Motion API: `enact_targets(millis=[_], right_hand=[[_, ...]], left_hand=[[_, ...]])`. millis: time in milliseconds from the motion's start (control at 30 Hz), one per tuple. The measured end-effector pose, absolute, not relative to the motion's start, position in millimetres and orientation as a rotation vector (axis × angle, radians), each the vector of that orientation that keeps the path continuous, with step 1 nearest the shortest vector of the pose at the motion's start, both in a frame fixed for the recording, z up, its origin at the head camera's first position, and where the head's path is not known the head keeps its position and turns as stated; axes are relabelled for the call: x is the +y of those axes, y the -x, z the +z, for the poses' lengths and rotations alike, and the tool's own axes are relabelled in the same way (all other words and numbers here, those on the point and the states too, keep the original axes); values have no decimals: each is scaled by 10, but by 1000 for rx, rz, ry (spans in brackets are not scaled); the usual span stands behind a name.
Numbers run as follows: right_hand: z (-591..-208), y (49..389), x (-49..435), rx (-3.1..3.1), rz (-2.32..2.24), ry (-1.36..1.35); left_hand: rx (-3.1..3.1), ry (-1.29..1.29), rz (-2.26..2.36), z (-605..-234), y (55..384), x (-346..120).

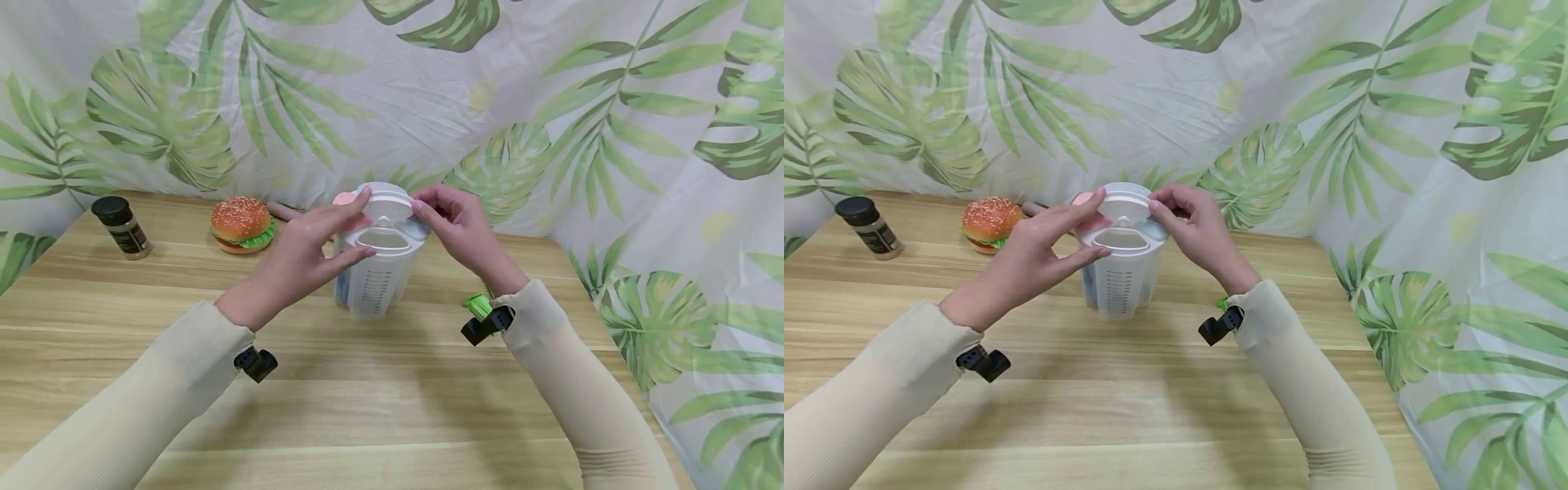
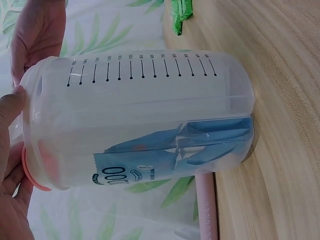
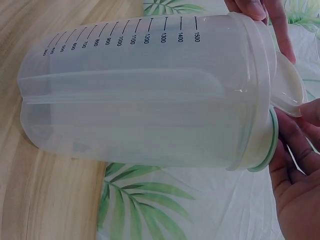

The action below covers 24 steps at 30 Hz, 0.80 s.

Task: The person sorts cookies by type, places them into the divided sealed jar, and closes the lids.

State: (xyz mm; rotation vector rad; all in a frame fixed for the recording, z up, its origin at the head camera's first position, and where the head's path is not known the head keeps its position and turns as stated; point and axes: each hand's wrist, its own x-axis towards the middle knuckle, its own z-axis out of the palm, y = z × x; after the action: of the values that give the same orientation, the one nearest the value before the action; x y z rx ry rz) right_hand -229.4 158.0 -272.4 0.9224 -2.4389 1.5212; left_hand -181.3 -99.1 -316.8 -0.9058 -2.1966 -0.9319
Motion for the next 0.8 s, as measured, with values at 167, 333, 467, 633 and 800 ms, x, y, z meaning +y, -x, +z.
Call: enact_targets(millis=[167, 333, 467, 633, 800], right_hand=[[-2741, 2255, 1668, -2416, 1603, -901], [-2835, 2263, 1926, -2361, 1661, -776], [-2980, 2324, 2248, -2456, 1588, -660], [-3210, 2393, 2672, -2784, 1342, -436], [-3498, 2469, 2979, -3056, 1010, -263]], left_hand=[[-2176, 922, -959, -3174, 1830, -996], [-2188, 921, -987, -3178, 1842, -999], [-2193, 915, -992, -3181, 1843, -999], [-2209, 906, -989, -3170, 1842, -997], [-2209, 901, -997, -3179, 1843, -1001]])
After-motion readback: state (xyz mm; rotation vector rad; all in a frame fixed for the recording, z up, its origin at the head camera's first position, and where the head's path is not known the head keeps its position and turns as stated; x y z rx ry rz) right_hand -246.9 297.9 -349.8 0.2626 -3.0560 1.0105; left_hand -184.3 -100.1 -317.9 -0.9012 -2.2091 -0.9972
